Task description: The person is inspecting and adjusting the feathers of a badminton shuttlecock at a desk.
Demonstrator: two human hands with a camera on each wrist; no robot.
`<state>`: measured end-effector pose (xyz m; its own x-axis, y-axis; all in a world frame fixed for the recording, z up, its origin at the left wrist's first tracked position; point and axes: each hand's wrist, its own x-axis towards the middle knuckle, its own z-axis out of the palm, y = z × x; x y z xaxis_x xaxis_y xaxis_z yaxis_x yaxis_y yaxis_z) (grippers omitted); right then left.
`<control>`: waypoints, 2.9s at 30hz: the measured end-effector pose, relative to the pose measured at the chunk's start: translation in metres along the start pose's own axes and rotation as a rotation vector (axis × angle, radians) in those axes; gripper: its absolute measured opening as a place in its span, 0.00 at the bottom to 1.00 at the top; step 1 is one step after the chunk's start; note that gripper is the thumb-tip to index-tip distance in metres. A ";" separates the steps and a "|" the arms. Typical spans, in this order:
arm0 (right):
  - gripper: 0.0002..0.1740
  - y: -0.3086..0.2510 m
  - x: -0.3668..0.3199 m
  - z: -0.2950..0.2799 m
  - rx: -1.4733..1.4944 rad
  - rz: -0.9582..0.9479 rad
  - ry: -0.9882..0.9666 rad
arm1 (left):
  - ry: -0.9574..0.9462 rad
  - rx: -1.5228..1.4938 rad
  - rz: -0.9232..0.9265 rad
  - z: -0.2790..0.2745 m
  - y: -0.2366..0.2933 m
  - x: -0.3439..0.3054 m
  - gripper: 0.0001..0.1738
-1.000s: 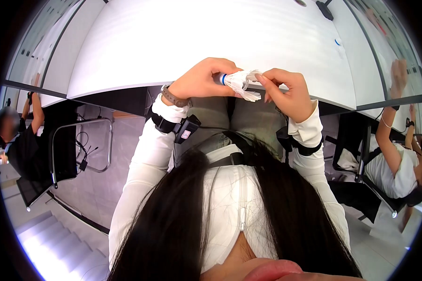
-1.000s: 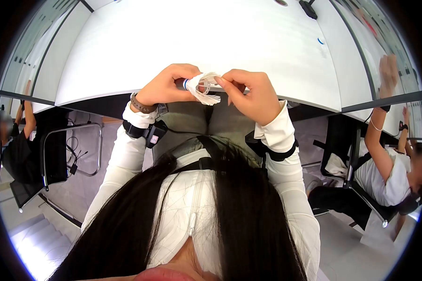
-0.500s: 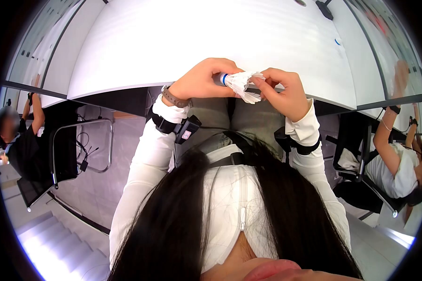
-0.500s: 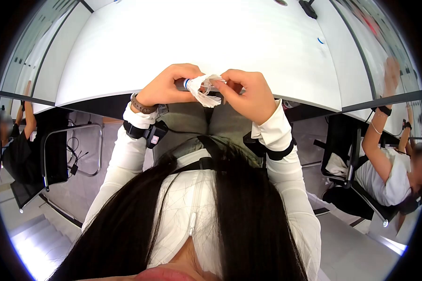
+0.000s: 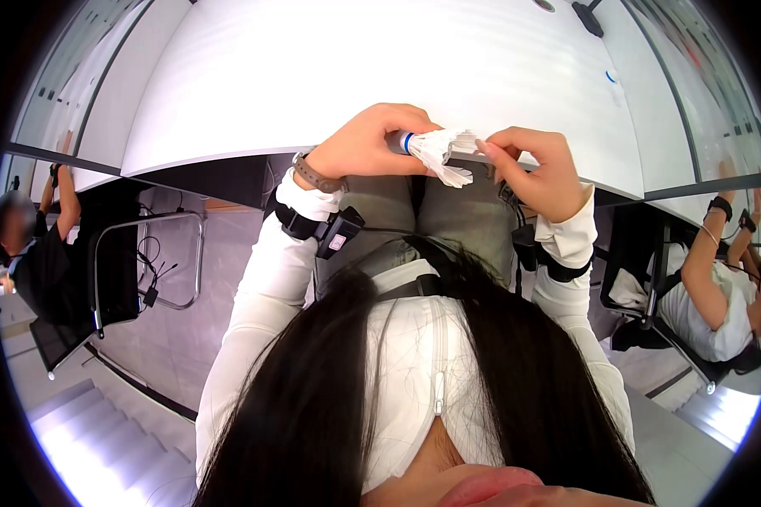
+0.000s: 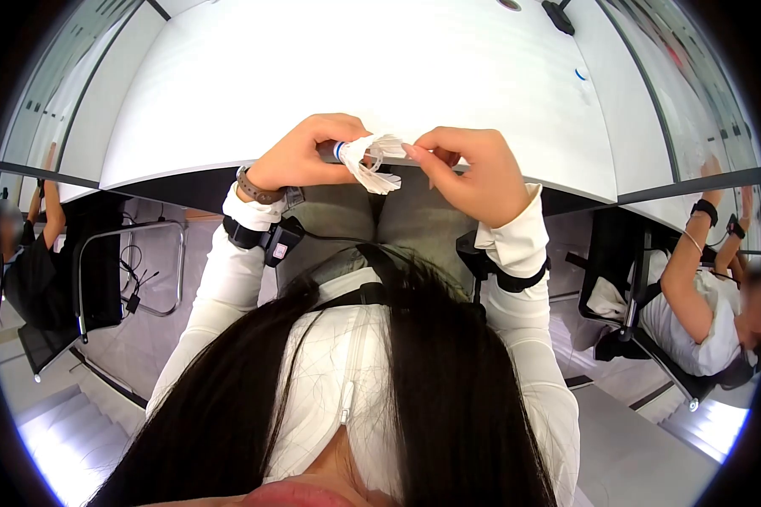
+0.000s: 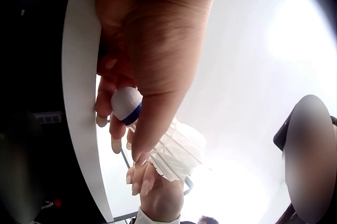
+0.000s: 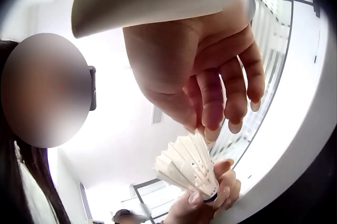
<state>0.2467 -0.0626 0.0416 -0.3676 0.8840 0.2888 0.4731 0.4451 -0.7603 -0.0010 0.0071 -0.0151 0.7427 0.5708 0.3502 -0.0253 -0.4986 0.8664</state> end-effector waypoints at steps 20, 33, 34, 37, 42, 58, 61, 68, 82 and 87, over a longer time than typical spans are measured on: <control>0.10 0.014 0.006 0.022 0.323 0.226 0.081 | -0.019 -0.029 -0.038 -0.001 0.009 0.000 0.18; 0.11 0.017 0.003 0.009 0.223 0.115 0.041 | 0.012 -0.080 -0.056 -0.001 0.009 -0.002 0.16; 0.11 0.017 0.004 0.012 0.255 0.119 0.028 | 0.007 -0.072 -0.060 -0.001 0.009 -0.002 0.16; 0.11 0.018 0.004 0.023 0.345 0.139 -0.008 | -0.003 -0.084 -0.050 -0.001 0.011 -0.002 0.14; 0.12 0.018 0.005 0.034 0.447 0.242 -0.015 | -0.027 -0.060 -0.030 -0.003 0.006 -0.002 0.13; 0.11 0.014 0.002 0.031 0.425 0.207 -0.041 | -0.029 -0.207 -0.123 -0.008 0.006 -0.006 0.11; 0.11 0.014 0.002 0.030 0.459 0.202 -0.045 | -0.004 -0.210 -0.108 -0.006 0.006 -0.006 0.11; 0.10 0.012 0.003 0.031 0.592 0.234 -0.031 | -0.025 -0.153 -0.069 -0.005 0.006 -0.004 0.08; 0.13 0.016 0.004 0.046 0.456 0.238 -0.016 | -0.065 -0.017 0.009 -0.006 0.005 -0.001 0.09; 0.13 0.013 0.004 0.032 0.403 0.199 -0.108 | -0.070 -0.054 -0.018 -0.006 0.001 -0.002 0.10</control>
<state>0.2259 -0.0579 0.0141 -0.3927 0.9171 0.0683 0.2015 0.1583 -0.9666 -0.0063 0.0092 -0.0124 0.7884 0.5314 0.3098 -0.0460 -0.4512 0.8912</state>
